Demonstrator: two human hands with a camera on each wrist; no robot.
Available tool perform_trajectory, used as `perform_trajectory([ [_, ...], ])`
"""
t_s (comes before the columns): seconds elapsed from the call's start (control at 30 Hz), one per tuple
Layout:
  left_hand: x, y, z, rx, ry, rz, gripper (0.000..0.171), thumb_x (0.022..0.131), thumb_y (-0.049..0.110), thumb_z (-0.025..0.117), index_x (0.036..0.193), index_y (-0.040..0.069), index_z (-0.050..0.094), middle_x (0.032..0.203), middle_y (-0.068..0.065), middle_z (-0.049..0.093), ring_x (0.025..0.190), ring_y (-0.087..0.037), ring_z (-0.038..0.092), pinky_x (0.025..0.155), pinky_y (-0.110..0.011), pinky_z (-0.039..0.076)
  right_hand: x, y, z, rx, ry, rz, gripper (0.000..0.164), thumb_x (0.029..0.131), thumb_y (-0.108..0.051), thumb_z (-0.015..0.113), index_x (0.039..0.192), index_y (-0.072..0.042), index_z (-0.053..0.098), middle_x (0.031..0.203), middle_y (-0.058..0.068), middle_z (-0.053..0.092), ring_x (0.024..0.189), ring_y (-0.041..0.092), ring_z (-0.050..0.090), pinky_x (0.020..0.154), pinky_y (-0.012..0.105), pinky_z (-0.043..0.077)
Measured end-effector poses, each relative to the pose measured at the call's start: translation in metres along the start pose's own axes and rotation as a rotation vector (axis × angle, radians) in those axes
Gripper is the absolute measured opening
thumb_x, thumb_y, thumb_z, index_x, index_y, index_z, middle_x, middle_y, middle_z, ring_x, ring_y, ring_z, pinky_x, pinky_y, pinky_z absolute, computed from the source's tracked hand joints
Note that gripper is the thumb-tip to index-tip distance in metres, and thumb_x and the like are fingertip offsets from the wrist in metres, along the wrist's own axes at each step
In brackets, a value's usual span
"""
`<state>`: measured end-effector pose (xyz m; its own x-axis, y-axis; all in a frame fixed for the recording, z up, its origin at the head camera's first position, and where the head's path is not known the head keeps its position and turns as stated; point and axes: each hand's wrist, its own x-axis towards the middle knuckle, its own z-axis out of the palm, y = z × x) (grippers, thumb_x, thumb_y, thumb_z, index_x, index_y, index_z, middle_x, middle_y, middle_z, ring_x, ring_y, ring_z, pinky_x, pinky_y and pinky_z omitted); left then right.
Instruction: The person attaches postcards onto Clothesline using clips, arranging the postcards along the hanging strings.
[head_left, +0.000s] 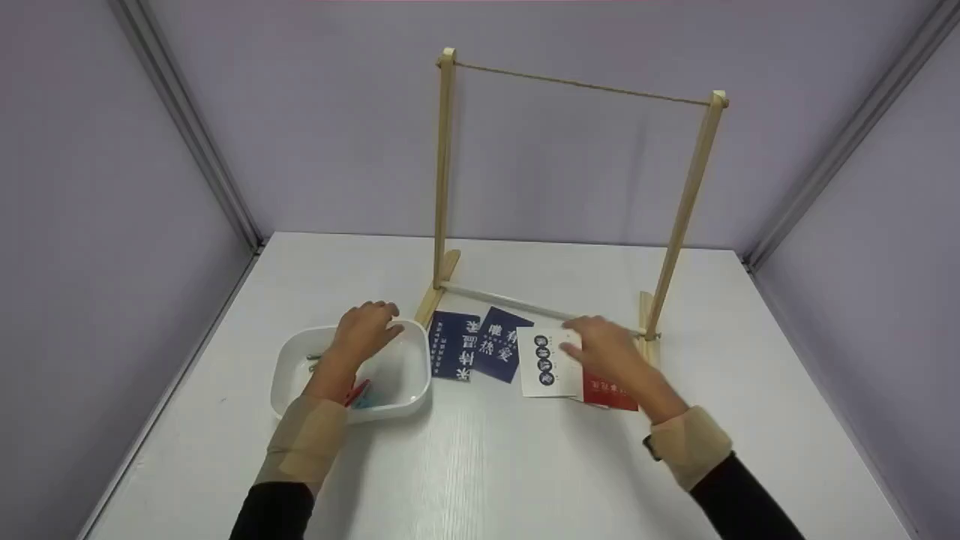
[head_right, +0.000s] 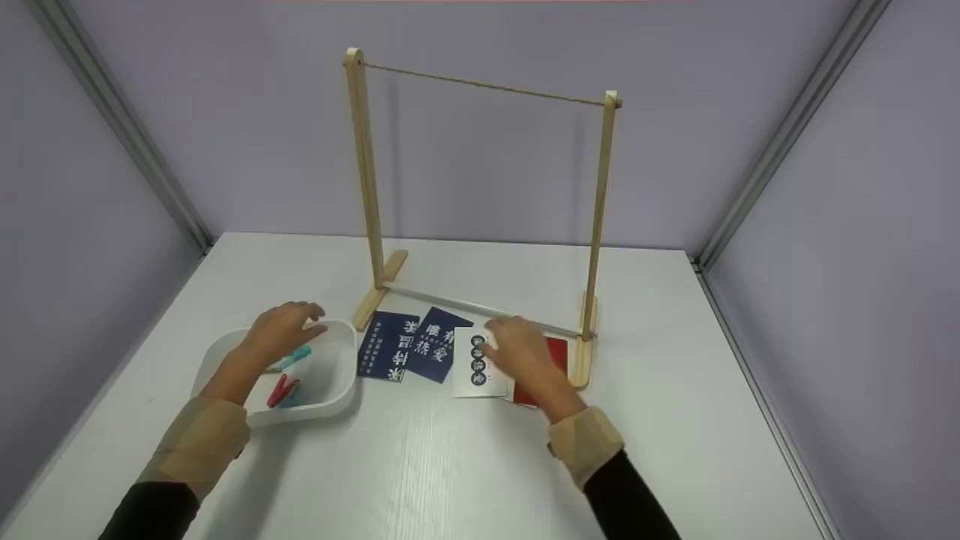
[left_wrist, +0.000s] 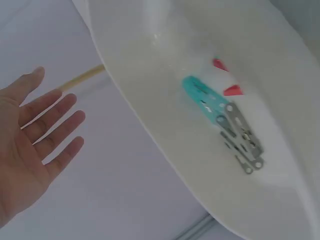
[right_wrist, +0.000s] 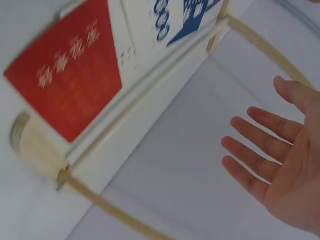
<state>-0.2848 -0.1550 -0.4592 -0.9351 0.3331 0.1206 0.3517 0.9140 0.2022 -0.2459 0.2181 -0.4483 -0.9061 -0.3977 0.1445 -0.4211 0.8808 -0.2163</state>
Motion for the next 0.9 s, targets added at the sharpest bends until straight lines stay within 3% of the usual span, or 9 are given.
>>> perform_trajectory([
  [0.2, -0.022, -0.043, 0.017, -0.034, -0.099, -0.130, 0.031, 0.084, 0.008, 0.066, 0.111, -0.004, 0.059, 0.105, -0.021, 0.059, 0.098, -0.036, 0.056, 0.083, -0.046, 0.046, 0.016, -0.107, 0.067, 0.045, -0.020, -0.310, 0.034, 0.087, -0.024, 0.063, 0.117, -0.009, 0.059, 0.116, 0.006, 0.059, 0.106, 0.021, 0.054, 0.090, 0.034, 0.044],
  [0.37, -0.032, -0.063, 0.033, -0.055, -0.118, -0.198, 0.034, 0.080, -0.002, 0.067, 0.112, -0.006, 0.058, 0.111, -0.025, 0.057, 0.100, -0.038, 0.055, 0.086, -0.048, 0.044, 0.029, -0.167, 0.112, -0.111, 0.056, -0.500, 0.042, 0.085, -0.024, 0.066, 0.123, -0.010, 0.055, 0.123, 0.004, 0.055, 0.115, 0.018, 0.049, 0.099, 0.030, 0.035],
  [0.47, -0.039, -0.067, 0.044, -0.075, -0.105, -0.209, 0.033, 0.077, -0.006, 0.067, 0.109, -0.006, 0.059, 0.107, -0.025, 0.057, 0.093, -0.036, 0.055, 0.086, -0.048, 0.044, 0.032, -0.182, 0.128, -0.185, 0.100, -0.534, 0.037, 0.084, -0.021, 0.066, 0.119, -0.011, 0.057, 0.114, 0.001, 0.060, 0.108, 0.015, 0.054, 0.097, 0.028, 0.036],
  [0.67, -0.043, -0.067, 0.057, -0.066, -0.088, -0.199, 0.026, 0.077, -0.007, 0.064, 0.103, -0.006, 0.062, 0.093, -0.020, 0.060, 0.080, -0.032, 0.054, 0.083, -0.048, 0.045, 0.035, -0.187, 0.138, -0.200, 0.165, -0.524, 0.018, 0.085, -0.015, 0.064, 0.102, -0.015, 0.066, 0.090, -0.005, 0.066, 0.083, 0.009, 0.059, 0.080, 0.022, 0.045],
  [0.9, -0.037, -0.064, 0.063, -0.033, -0.090, -0.182, 0.020, 0.077, -0.005, 0.066, 0.098, -0.005, 0.064, 0.088, -0.018, 0.058, 0.078, -0.033, 0.053, 0.079, -0.049, 0.046, 0.037, -0.183, 0.138, -0.176, 0.199, -0.524, 0.015, 0.083, -0.011, 0.063, 0.096, -0.017, 0.068, 0.086, -0.007, 0.067, 0.076, 0.008, 0.059, 0.076, 0.020, 0.045],
])
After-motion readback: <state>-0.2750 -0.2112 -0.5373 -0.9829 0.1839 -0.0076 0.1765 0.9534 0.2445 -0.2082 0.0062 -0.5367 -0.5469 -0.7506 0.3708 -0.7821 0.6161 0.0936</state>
